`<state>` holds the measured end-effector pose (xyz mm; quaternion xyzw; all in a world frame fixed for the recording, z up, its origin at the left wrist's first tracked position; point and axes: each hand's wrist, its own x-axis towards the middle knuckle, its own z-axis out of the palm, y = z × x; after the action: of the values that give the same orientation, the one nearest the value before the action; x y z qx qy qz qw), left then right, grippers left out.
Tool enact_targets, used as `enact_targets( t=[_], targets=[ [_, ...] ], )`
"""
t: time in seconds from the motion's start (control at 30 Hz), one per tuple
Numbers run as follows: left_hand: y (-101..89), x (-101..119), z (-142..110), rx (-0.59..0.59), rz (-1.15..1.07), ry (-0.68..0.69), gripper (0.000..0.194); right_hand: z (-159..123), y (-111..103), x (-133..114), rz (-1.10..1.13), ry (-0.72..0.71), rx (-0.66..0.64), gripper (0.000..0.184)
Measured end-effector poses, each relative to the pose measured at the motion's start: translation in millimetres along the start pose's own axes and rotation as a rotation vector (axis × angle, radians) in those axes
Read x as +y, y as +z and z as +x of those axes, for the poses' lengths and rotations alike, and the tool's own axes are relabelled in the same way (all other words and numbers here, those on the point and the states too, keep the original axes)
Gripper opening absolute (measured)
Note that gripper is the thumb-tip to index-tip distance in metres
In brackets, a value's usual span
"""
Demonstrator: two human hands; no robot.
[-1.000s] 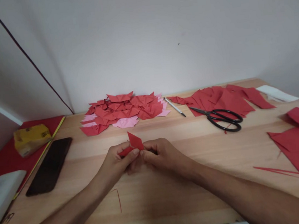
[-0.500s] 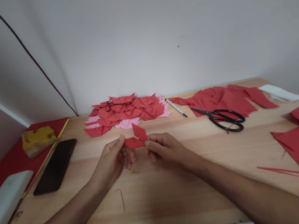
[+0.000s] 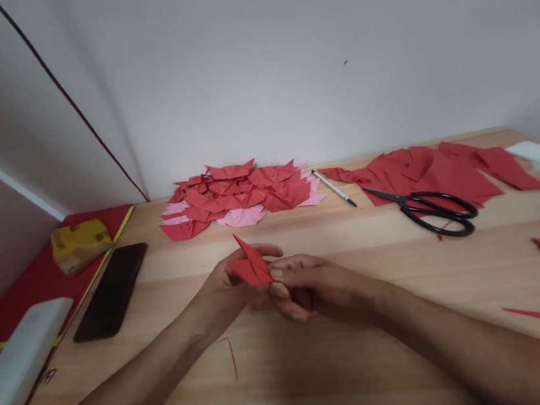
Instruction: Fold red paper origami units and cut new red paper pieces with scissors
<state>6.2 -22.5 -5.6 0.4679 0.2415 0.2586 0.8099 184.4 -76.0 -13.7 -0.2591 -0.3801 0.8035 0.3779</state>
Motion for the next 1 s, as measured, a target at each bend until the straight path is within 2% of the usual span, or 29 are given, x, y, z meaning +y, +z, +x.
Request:
enact_targets(
  t=[0.1,0.17,0.33,0.4,0.5,0.57,0.63,0.67,0.7,0.77,0.87,1.0],
  targets=[
    [1.0,-1.2,1.4,0.021,-0.012,0.042,0.022,1.8,1.1,5.6,0.027,0.051,0.018,0.033],
    [0.0,-1.3,2.6,0.044,-0.021,0.051,0.018,3.0,-0.3,7.8,-0.011,0.047,0.022,0.038],
    [-3.3,1.8,3.6,0.150,0.008,0.062,0.016,2.2,-3.1,-1.8,-0.284,0.048,0.060,0.040],
    [-3.9,3.5,3.3,0.174,0.025,0.073,0.016,0.3,-3.1,-9.6,-0.486,-0.012,0.180,0.040],
    [-5.4,4.7,2.9,0.172,0.063,0.092,0.018,-3.1,-3.9,-18.6,-0.819,-0.198,0.489,0.038],
    [-7.0,4.7,2.8,0.168,0.096,0.105,0.020,-5.2,-5.5,-21.3,-0.986,-0.372,0.694,0.028],
    [-8.4,4.7,3.0,0.182,0.125,0.107,0.020,-7.0,-7.5,-21.8,-1.121,-0.567,0.800,0.010],
    [-8.8,4.8,3.1,0.192,0.133,0.100,0.020,-7.6,-8.3,-21.6,-1.192,-0.660,0.801,0.008],
    [-8.8,5.0,3.3,0.201,0.138,0.089,0.019,-7.9,-9.1,-21.2,-1.270,-0.740,0.773,0.014],
    [-7.9,5.8,3.4,0.210,0.138,0.070,0.019,-7.4,-10.1,-20.1,-1.426,-0.830,0.659,0.025],
    [-5.7,6.5,2.9,0.199,0.122,0.049,0.020,-4.3,-11.4,-18.0,-1.602,-0.848,0.505,0.027],
    [-3.7,5.7,1.8,0.155,0.102,0.006,0.019,-1.8,-13.7,-16.2,-1.703,-0.842,0.452,0.020]
  ],
)
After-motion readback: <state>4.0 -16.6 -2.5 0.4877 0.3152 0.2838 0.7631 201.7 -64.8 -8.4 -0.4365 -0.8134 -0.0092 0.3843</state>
